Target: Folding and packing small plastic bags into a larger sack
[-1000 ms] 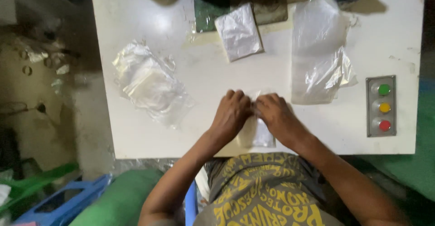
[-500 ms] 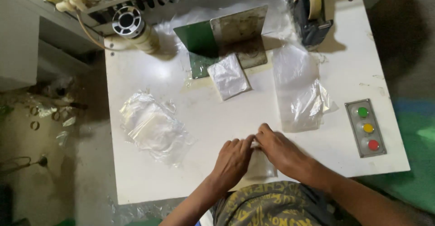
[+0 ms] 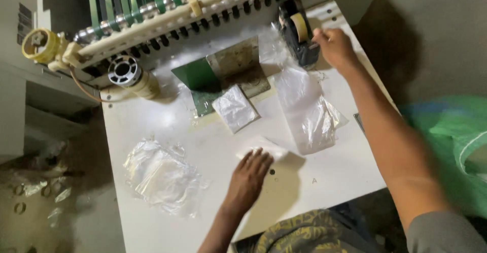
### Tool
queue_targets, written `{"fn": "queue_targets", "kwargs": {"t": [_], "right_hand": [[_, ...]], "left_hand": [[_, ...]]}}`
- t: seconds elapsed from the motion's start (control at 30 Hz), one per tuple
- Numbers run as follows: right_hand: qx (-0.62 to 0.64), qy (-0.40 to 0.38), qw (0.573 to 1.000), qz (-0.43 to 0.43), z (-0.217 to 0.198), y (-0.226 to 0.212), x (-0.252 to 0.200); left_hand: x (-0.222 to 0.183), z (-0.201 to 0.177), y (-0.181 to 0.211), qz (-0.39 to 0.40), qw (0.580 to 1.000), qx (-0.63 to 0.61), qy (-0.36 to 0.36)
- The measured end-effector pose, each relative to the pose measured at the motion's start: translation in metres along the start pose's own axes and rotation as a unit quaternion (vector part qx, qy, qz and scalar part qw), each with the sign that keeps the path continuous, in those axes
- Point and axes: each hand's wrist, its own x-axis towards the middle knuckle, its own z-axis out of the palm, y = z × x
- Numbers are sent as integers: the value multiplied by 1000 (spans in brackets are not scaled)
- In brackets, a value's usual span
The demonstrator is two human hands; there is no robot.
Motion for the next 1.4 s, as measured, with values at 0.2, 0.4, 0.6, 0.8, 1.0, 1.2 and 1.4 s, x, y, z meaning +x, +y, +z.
{"fn": "queue_targets", "kwargs": {"t": [0.2, 0.4, 0.6, 0.8, 1.0, 1.2, 1.4], "right_hand": [[97, -114, 949, 278, 13, -43, 9], [188, -62, 966, 166, -32, -86, -13], [-41, -91, 986, 135, -3, -33, -89], [184, -303, 889, 291, -70, -199, -208], [191, -268, 912, 246, -69, -183, -301], [62, -147, 958, 240, -88, -161, -256], [-9, -115, 978, 176, -56, -78, -166]], "left_hand": [[-17, 31, 28, -13, 999, 23, 25], [0, 25, 29, -23, 998, 28, 52], [8, 29, 36, -24, 995, 45, 83], [16, 51, 44, 3, 991, 28, 127], [22, 51, 44, 65, 988, 109, 86], [49, -7, 57, -122, 961, -245, 39], [107, -15, 41, -321, 786, -527, 25]]}}
